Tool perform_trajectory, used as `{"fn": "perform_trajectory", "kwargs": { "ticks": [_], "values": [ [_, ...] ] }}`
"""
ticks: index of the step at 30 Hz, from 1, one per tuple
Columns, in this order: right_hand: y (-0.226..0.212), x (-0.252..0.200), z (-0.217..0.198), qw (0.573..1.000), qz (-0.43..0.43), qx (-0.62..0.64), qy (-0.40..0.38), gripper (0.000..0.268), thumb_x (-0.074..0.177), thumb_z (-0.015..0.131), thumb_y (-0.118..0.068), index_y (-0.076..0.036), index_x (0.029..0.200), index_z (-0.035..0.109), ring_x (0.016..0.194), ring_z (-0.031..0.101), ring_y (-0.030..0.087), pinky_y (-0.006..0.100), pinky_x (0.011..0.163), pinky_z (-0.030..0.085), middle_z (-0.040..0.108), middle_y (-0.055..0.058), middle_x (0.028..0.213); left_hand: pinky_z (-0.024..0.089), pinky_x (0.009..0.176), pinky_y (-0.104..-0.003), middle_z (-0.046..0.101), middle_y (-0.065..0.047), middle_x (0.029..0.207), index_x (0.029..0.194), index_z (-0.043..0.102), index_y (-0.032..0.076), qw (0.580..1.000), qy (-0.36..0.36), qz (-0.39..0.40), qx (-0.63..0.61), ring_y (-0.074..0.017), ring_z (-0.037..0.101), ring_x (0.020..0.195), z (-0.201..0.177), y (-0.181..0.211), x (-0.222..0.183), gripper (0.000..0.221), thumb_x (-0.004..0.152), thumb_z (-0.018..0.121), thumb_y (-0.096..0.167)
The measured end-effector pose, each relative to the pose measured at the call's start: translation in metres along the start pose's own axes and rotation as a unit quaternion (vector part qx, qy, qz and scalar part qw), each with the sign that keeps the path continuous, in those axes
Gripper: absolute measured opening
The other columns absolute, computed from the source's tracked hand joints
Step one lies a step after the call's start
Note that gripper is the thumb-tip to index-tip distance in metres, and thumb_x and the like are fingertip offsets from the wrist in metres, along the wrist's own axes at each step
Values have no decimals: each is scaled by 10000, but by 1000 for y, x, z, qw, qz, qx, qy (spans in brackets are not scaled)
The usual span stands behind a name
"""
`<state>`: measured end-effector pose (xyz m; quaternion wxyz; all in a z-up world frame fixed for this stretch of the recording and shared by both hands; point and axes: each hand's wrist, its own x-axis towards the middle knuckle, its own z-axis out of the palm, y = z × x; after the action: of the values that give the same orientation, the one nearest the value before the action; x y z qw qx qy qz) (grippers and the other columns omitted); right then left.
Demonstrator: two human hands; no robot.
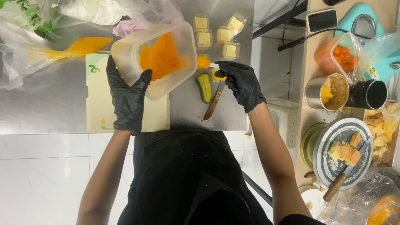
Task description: The person is filling pastry shells with a yellow filling using a piping bag and then adding toppings including shredded ingredients and orange flakes.
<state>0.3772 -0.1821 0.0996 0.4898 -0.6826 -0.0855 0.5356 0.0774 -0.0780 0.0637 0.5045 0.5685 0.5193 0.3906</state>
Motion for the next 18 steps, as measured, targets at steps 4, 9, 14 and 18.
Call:
{"fn": "perform_trajectory", "kwargs": {
  "ticks": [4,9,14,18],
  "values": [
    [23,27,-11,999,-1,22,29,251,944,713,-101,43,1148,740,473,452,47,185,409,334,749,126,858,466,1179,-351,502,-138,1520,1585,345,16,996,21,-19,-79,-233,504,1399,-8,5,4,883,894,879,146],
    [62,61,-3,991,-115,-36,60,205,958,708,-102,12,1113,779,514,563,89,230,468,457,781,97,844,491,1167,-348,470,-124,1541,1596,306,18,989,22,-27,-147,-217,487,1412,-14,6,8,852,932,829,121],
    [95,82,-2,964,-210,-134,93,228,944,716,-73,-20,1158,776,589,596,58,229,492,487,762,56,864,481,1178,-346,456,-130,1560,1605,275,23,985,25,-49,-162,-224,475,1437,-21,13,7,870,936,821,126],
    [81,73,-3,974,-171,-103,104,214,964,683,-99,-15,1139,774,535,575,68,222,469,460,768,72,854,458,1201,-350,448,-142,1586,1619,275,19,984,24,-43,-172,-235,467,1463,-23,12,6,873,940,815,117]
  ]
}}
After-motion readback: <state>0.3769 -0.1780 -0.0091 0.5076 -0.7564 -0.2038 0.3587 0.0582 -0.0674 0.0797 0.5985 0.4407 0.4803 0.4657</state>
